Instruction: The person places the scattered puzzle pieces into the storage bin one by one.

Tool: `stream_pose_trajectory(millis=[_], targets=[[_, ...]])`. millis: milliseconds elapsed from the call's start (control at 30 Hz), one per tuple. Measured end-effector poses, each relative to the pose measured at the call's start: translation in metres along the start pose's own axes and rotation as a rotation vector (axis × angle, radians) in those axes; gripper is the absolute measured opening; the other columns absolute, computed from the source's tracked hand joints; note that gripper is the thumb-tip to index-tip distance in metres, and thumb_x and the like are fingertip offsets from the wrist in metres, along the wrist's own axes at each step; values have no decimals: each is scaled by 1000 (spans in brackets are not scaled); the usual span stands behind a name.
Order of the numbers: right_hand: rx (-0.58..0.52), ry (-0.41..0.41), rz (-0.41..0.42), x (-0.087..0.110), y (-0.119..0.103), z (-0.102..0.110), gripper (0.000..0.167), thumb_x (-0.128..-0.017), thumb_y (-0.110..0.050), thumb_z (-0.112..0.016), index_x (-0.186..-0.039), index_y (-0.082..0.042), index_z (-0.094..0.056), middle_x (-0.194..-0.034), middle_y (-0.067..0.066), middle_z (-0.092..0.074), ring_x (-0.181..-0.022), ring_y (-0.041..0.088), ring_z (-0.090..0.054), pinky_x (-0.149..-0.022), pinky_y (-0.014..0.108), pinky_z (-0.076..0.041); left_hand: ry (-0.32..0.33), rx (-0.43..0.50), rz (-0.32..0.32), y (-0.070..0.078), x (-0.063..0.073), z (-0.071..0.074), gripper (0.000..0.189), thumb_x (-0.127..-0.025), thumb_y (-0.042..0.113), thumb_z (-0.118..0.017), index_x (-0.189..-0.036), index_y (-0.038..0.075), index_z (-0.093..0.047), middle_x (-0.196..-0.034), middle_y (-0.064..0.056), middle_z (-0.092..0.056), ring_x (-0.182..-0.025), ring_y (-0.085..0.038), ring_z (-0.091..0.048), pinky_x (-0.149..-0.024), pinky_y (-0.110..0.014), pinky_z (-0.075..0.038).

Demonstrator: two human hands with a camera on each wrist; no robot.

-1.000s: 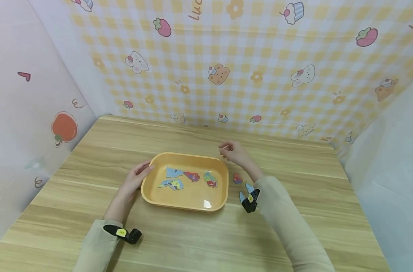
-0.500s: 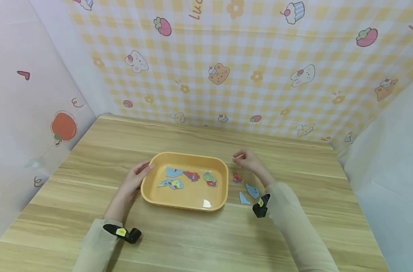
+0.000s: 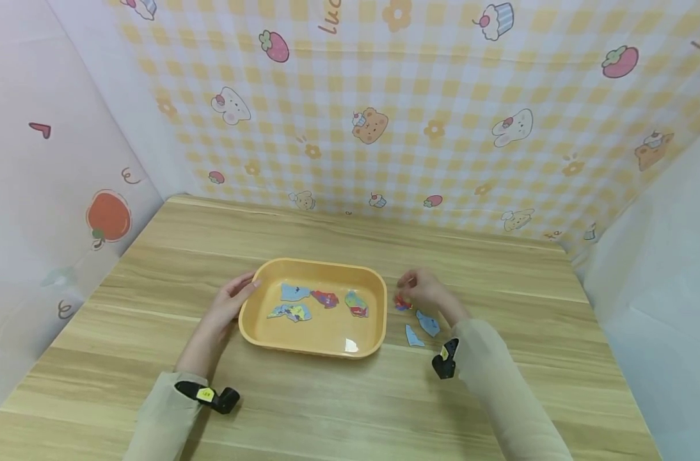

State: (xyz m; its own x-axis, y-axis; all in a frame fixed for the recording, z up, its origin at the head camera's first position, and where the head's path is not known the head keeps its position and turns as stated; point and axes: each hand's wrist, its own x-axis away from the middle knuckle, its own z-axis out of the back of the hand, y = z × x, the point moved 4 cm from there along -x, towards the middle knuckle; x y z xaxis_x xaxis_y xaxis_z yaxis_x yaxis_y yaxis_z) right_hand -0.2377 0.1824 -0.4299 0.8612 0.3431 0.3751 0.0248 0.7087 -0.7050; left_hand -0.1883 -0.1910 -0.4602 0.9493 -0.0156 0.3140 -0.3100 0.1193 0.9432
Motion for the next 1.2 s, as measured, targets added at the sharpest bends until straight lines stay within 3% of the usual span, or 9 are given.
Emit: stream_pose_trajectory(millis=[267,500,967,1200], targets=[[-44,4,-64,-1,4,-9,38,-81,-5,-66,-110,12,-50,-84,10,-56,-75,14,-55,-67,24,-49,3,-7,5,0,0,0,59,-89,41,-55,-138,12,-39,-138,-15,-43,-105,-20,-56,-77,-24,-54],[-34,44,-118,-4,1,-17,35,-75,2,-69,-102,10,-49,-86,13,-55,-75,14,-52,-64,22,-49,4,-3,9,0,1,-1,58,-88,42,-56,-138,15,-40,-137,-12,-44,-103,-17,-56,-76,-25,-54],[3,128,-119,-6,-9,-19,23,-68,11,-71,-85,11,-55,-67,6,-55,-61,10,-48,-55,18,-46,2,-14,-2,1,0,-1,58,-90,40,-55,-138,12,-39,-138,-15,-43,-106,-21,-56,-76,-25,-54],[92,152,-92,-6,-12,-18,18,-70,6,-71,-84,9,-61,-72,11,-61,-59,12,-54,-52,21,-50,2,-15,-2,1,1,-1,59,-89,41,-55,-138,13,-40,-137,-14,-44,-106,-20,-55,-77,-25,-54]])
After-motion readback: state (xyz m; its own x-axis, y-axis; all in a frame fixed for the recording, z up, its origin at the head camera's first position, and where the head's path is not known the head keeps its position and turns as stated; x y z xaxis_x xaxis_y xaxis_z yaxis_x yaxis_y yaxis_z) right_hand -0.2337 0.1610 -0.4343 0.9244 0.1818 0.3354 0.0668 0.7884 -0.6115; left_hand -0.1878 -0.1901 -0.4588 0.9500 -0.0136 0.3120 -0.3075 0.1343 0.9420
